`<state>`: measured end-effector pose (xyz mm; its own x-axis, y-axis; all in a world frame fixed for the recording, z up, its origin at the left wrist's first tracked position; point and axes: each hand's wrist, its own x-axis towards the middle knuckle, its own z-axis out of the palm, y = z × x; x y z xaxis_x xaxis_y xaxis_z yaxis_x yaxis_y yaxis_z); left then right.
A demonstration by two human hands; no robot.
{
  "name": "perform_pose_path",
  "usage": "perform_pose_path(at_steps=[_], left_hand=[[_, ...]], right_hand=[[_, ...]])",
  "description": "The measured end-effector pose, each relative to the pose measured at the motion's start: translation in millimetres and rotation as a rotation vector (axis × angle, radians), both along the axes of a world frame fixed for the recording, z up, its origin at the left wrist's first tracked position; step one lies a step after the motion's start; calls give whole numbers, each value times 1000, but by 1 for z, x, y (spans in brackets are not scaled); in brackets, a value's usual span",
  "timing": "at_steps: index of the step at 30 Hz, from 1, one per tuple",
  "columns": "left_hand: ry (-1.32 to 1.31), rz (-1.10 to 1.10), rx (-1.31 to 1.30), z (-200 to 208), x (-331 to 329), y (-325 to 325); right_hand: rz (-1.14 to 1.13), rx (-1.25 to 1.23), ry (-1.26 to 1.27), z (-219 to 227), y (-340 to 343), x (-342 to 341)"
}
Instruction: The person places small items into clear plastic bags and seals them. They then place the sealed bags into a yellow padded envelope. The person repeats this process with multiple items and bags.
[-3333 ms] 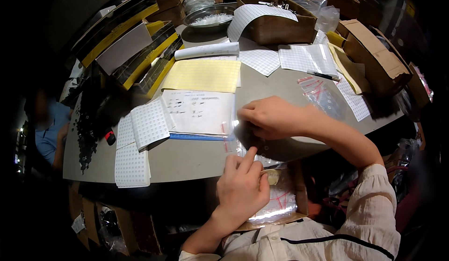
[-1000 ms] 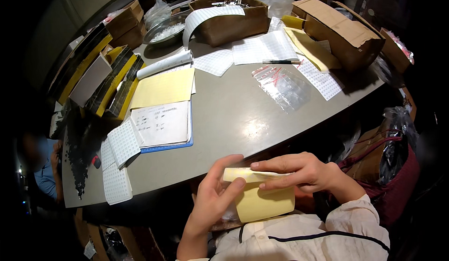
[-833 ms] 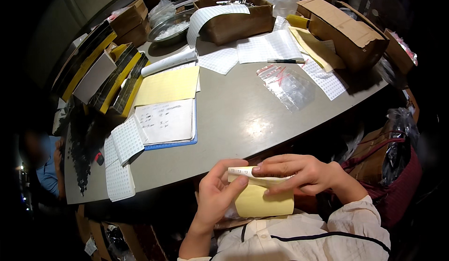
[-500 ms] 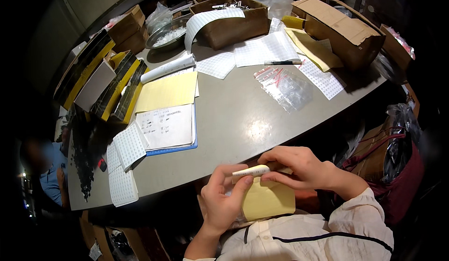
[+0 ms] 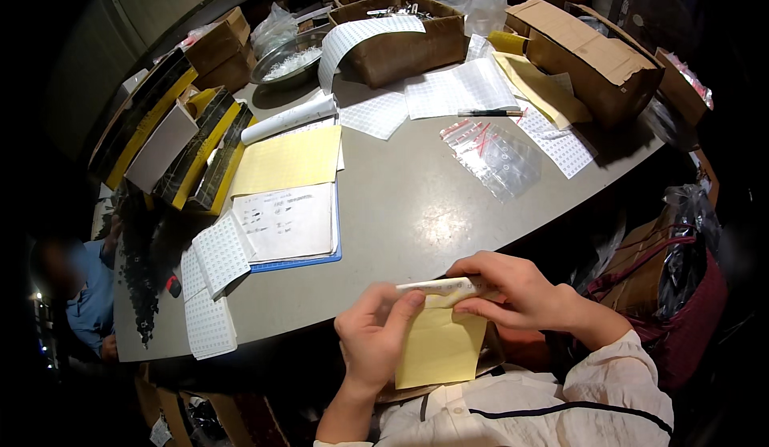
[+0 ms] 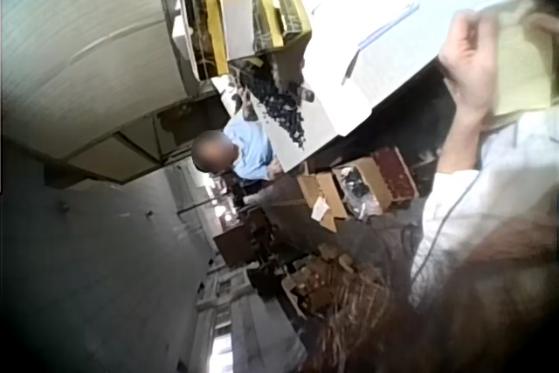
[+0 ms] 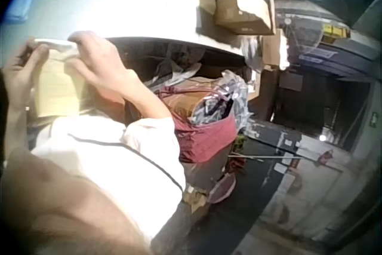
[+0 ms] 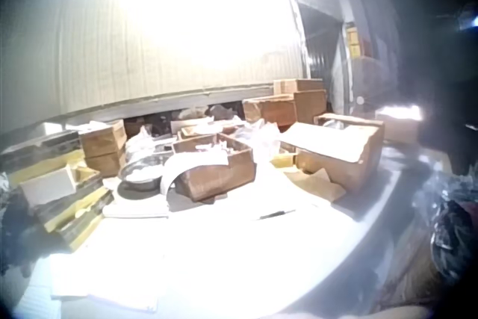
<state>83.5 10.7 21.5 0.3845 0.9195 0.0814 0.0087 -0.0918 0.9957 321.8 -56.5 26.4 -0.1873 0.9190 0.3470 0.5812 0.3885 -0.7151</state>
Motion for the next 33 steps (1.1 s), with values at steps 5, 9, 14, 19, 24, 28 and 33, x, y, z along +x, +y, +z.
perform_pose_path(at_steps=[5,9,14,19,24,28,33], left_hand=[[-67,2,-33,-8,-4,3],[-201,-29,-131,-3,-3,2],[-242,-89,-144,-1,-2,2],[-17,-90,11,-4,9,2],[203,-46,485,0,15,8],[249,-54,528,5,18,11],[181,-54,249,6,26,16]], right_hand=[[-57,-115,159,5,-9,-3],[15,-193,268,9,-8,-1],[61,-318,552,1,-10,2],[12,-367,258,3,0,10],[60,8,-10,9,12,13],[10,184,-131,8,16,12],[-131,425,-345,11,19,5]])
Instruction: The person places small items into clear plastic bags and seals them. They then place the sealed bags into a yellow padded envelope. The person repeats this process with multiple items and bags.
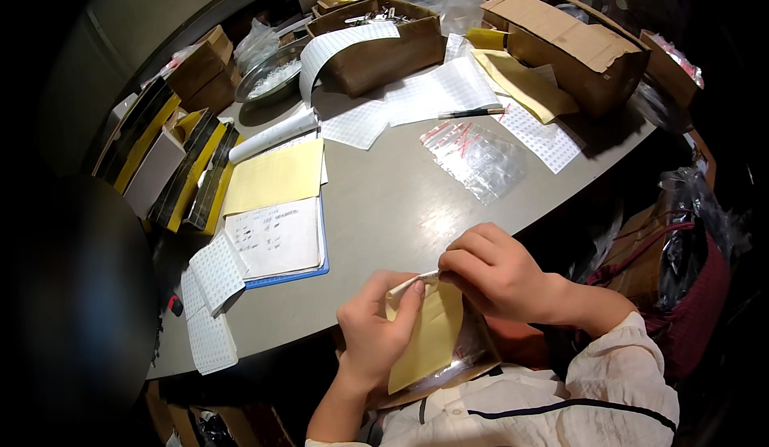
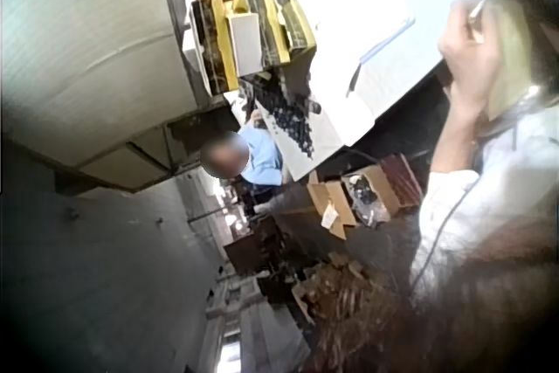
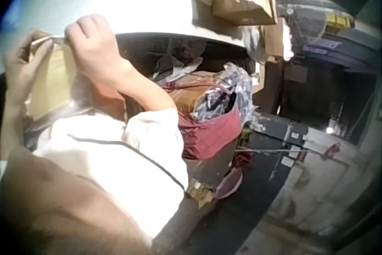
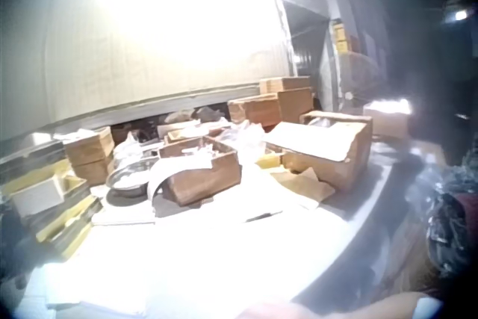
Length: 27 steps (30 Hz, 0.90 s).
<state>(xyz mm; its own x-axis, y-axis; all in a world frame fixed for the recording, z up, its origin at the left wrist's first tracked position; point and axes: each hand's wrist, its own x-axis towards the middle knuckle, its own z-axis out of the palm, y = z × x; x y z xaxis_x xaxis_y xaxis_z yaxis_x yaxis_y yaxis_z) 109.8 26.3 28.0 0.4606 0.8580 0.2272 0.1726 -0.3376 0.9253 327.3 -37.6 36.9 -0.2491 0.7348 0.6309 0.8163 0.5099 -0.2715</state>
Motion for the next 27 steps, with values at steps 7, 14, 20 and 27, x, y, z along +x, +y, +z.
perform_pose_path(at_steps=[7,14,20,27], left_hand=[[-81,-19,-223,-4,11,23],[-112,46,-219,-14,-13,41],[-113,-47,-82,-23,-20,38],[77,-203,424,-15,-19,40]], right_hand=[[24,207,-264,-7,3,1],[-312,-82,-25,6,32,91],[-341,-381,85,-1,23,91],[136,-705,406,15,35,20]])
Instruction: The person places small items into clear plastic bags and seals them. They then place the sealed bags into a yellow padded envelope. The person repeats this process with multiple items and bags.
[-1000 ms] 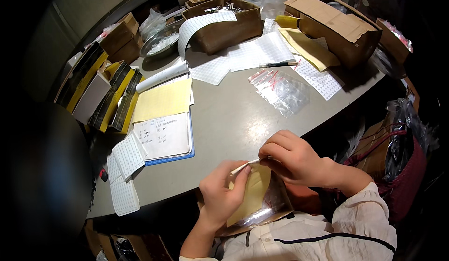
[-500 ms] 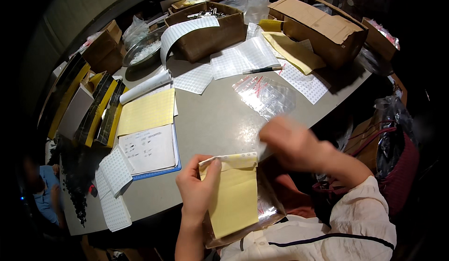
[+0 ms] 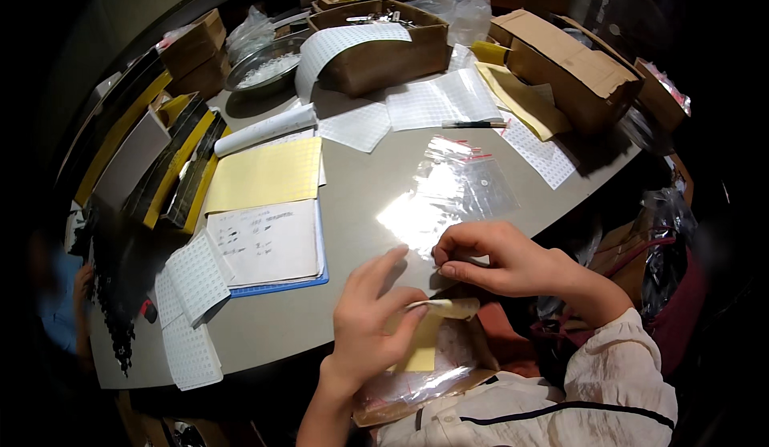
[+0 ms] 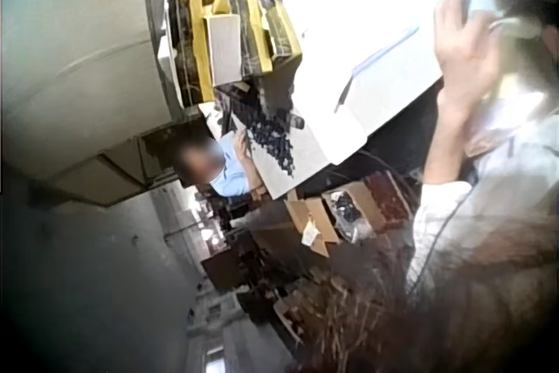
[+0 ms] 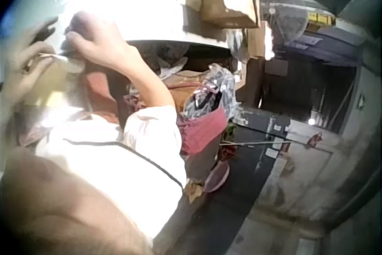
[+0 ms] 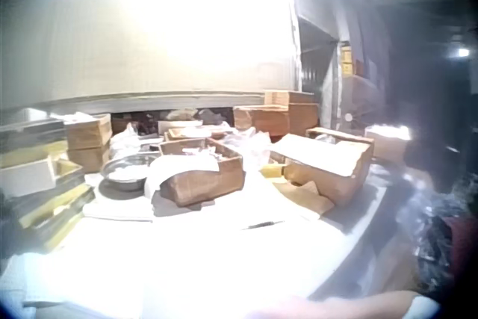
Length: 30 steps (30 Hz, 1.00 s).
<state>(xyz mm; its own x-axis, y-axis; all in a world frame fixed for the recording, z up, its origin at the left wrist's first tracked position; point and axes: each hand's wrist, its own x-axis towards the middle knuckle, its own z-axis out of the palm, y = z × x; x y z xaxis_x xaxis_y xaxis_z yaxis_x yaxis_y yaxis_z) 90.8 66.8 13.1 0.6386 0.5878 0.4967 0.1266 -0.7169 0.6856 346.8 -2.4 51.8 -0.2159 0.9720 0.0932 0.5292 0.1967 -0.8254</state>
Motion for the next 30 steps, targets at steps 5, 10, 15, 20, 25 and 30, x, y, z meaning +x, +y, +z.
perform_pose_path(at_steps=[5,10,15,20,25,30], left_hand=[[86,-81,120,-7,-3,8],[70,-63,124,-8,-3,7],[65,-74,132,-6,0,8],[70,-7,106,-8,-5,5],[-28,46,128,-8,-5,5],[52,-130,184,-10,2,2]], right_hand=[[-32,-63,52,14,32,1],[23,-58,-474,21,63,-3],[-47,106,-778,6,74,-2],[-239,115,-791,17,68,14],[-86,80,-774,-9,8,13],[-14,22,-526,2,-1,10]])
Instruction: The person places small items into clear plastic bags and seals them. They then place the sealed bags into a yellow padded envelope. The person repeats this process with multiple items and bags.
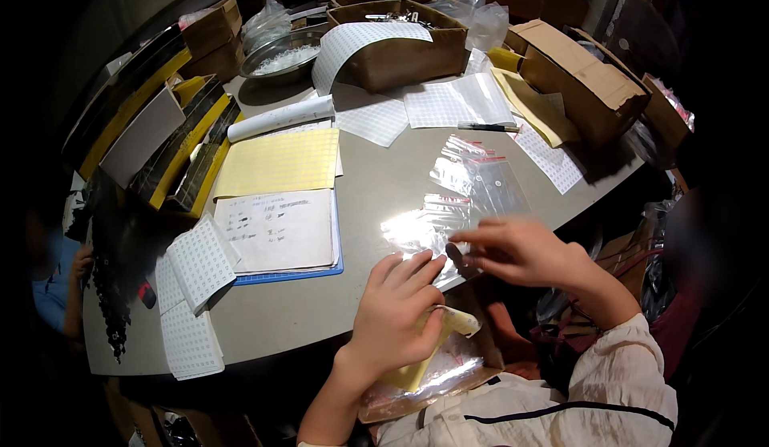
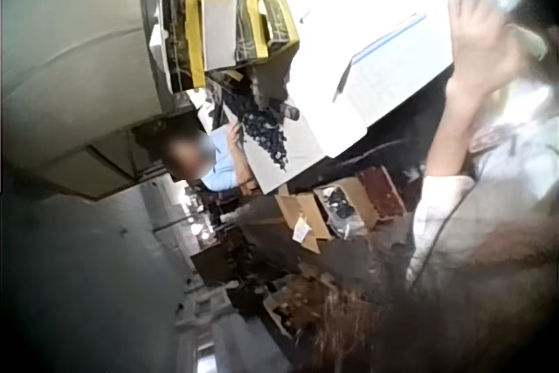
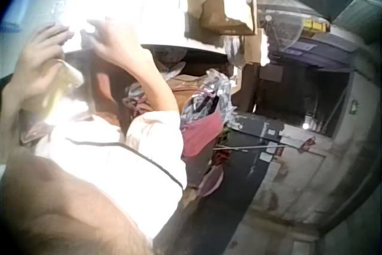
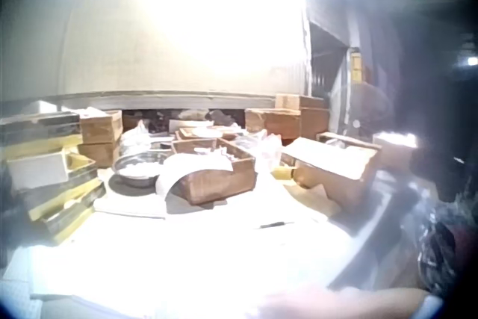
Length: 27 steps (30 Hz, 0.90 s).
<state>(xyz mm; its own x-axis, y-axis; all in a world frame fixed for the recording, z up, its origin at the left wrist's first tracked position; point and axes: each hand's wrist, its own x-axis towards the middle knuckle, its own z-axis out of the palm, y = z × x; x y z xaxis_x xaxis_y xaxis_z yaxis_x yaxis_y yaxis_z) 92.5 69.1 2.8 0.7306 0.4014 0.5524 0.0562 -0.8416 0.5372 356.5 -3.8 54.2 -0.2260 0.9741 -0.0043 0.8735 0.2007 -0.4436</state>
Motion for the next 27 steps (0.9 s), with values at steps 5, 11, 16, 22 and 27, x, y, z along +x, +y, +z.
perform_pose_path(at_steps=[5,11,16,22,27], left_hand=[[31,13,26,1,1,1],[63,-1,-47,3,0,3],[41,-8,-191,4,-1,8],[-34,80,-320,-1,1,7],[-46,139,-360,1,0,4]], right_hand=[[34,137,180,8,28,-8],[-23,268,-168,-12,42,-23],[-222,-73,-183,22,58,-3],[154,156,181,11,2,-32],[117,369,8,-2,-10,-57]])
